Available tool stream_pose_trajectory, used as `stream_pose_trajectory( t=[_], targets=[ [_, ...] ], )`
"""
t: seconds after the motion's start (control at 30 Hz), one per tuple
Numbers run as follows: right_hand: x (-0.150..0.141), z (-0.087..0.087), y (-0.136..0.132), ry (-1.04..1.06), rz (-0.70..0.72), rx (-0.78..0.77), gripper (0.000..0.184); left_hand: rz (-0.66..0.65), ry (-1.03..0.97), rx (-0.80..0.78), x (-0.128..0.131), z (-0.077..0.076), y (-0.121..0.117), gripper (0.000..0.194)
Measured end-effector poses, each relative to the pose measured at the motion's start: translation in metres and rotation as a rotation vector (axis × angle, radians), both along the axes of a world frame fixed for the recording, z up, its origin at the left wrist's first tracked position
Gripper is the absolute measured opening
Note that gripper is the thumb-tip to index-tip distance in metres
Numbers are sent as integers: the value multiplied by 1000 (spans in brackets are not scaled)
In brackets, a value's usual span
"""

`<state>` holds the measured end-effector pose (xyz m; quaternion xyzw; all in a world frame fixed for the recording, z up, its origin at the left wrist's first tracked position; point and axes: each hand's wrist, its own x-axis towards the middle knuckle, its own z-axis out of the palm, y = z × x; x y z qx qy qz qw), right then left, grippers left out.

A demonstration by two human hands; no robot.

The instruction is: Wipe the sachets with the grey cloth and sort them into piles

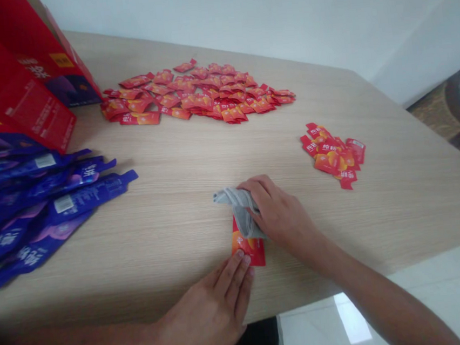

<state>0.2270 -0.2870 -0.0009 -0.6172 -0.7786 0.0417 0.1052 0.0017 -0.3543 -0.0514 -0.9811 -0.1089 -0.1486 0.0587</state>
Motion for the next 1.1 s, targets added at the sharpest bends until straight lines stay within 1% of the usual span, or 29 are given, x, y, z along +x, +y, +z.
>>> stream_pose_trajectory(
  t=[0.07, 0.1, 0.13, 0.17, 0.2, 0.23, 0.27, 0.3, 0.37, 0.47, 0.53, 0.6, 0.63, 0.8, 0.9, 0.97, 1.0, 1.03, 1.1],
  targets=[
    [-7, 3, -32, 44, 44, -2, 38, -9, 16, 2, 1, 2, -1, 42],
    [-11, 2, -49, 54, 86, -39, 43, -9, 33, -15, 1, 2, -1, 39],
    [-14, -2, -64, 59, 132, -75, 45, -6, 52, -40, 1, 3, -1, 36],
    [-16, -6, -74, 63, 147, -97, 44, -2, 67, -64, 2, 3, -2, 34],
    [-17, -12, -80, 70, 156, -123, 44, 3, 72, -81, 2, 3, -2, 33],
    [-17, -17, -80, 75, 146, -140, 43, 8, 68, -86, 2, 3, -2, 34],
    [-16, -22, -74, 78, 123, -145, 41, 9, 56, -77, 2, 3, -2, 36],
    [-13, -26, -63, 73, 93, -142, 40, 7, 38, -60, 2, 2, -3, 40],
    [-5, -30, -30, 36, 28, -103, 36, 8, 15, -36, 1, 0, -2, 44],
    [10, -25, 17, -44, -52, -48, 27, -6, 7, -50, -1, -2, 0, 51],
    [20, -19, 33, -22, -69, 23, 27, -40, 13, -66, -3, -2, 5, 62],
    [28, -15, 36, 57, -86, 118, 29, -71, 29, -79, -5, 0, 12, 74],
    [33, -15, 34, 103, -101, 167, 30, -80, 34, -88, -5, 2, 17, 77],
    [51, -15, 22, 270, -174, 386, 29, -102, 48, -191, -2, 6, 38, 75],
    [58, -6, 21, 351, -191, 548, 27, -132, 89, -256, 7, 4, 47, 76],
    [58, 3, 18, 385, -186, 635, 26, -121, 80, -286, 21, 1, 52, 79],
    [57, 7, 15, 396, -180, 663, 27, -113, 63, -293, 33, -1, 54, 80],
    [56, 9, 12, 408, -173, 682, 28, -108, 43, -288, 47, -3, 56, 82],
    [53, 12, 5, 435, -158, 705, 30, -101, 26, -211, 83, -6, 62, 82]
  ],
)
